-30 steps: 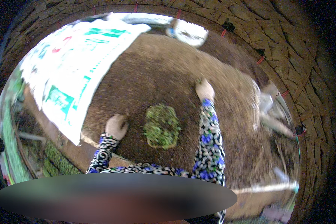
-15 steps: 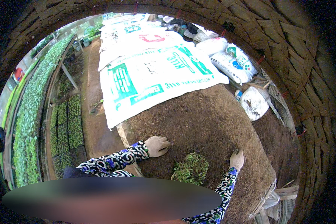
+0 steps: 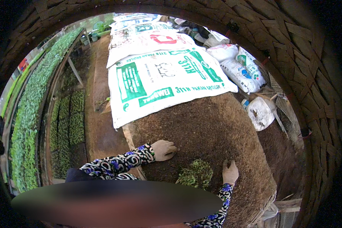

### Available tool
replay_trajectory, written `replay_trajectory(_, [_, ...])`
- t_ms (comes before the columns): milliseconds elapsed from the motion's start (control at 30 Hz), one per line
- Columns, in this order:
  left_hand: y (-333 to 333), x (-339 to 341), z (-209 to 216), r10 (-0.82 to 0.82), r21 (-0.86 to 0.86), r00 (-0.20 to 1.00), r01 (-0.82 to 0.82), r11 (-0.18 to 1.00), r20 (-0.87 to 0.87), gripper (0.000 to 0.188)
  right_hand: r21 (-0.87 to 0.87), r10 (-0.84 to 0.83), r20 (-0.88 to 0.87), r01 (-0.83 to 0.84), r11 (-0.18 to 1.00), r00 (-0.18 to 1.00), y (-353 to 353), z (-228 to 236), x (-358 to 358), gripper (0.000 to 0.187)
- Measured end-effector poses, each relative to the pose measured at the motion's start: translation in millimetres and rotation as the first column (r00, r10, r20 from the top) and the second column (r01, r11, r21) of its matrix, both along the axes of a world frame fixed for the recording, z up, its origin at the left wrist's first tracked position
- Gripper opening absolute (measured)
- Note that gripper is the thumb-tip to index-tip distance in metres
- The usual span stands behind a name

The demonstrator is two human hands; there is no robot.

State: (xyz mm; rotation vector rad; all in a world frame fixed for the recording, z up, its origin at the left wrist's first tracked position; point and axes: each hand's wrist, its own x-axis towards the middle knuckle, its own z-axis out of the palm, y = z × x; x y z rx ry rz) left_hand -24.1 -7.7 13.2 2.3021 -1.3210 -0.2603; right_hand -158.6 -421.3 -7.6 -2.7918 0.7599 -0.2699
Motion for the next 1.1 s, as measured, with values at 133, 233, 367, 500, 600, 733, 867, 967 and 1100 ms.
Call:
replay_trajectory(133, [0.4,0.7,-3.8,-0.003,0.001,1.0,0.003,1.0,0.0,0.042,0.156,-0.091,0.235,0.054,0.986,0.968,-7.8,1.4,2.2,0.027])
replay_trajectory(233, [1.3,2.0,-6.2,-0.008,-0.007,1.0,0.008,1.0,-0.003,0.043,0.196,-0.108,0.313,0.047,0.979,0.943,-17.2,-11.2,-0.3,0.035])
replay_trajectory(367, [0.8,1.5,-4.2,0.007,0.038,1.0,-0.006,0.999,-0.013,0.044,0.203,-0.097,0.083,0.078,0.976,0.992,-16.4,-11.9,-6.4,0.05])
replay_trajectory(500, [0.8,1.5,0.8,0.012,0.023,1.0,-0.011,1.0,-0.009,0.044,0.276,-0.21,0.128,0.168,0.946,0.969,-1.0,23.2,-10.6,0.054])
replay_trajectory(600, [-0.6,1.5,0.5,0.032,-0.038,0.999,-0.032,0.999,0.005,0.031,0.325,-0.268,0.217,0.189,0.926,0.939,16.1,60.8,-19.6,0.052])
replay_trajectory(733, [-3.5,1.9,-2.3,0.024,-0.083,0.997,-0.018,0.996,0.075,0.042,0.351,-0.271,0.429,0.117,0.929,0.862,48.1,104.7,-28.8,0.041])
replay_trajectory(867, [-7.1,-3.2,-0.6,0.071,-0.073,0.993,-0.065,0.995,0.092,0.039,0.36,-0.124,0.631,-0.147,0.921,0.766,96.4,129.7,-43.8,0.018])
replay_trajectory(967, [-9.6,-3.3,1.7,0.079,0.024,0.994,-0.081,0.996,0.074,0.039,0.281,0.131,0.331,-0.23,0.932,0.935,126.2,139.1,-54.9,0.027])
replay_trajectory(1100, [-10.0,-1.9,-2.0,0.086,0.0,0.993,-0.087,0.996,0.082,0.04,0.275,0.225,-0.011,-0.214,0.938,0.974,136.3,148.8,-80.1,0.053])
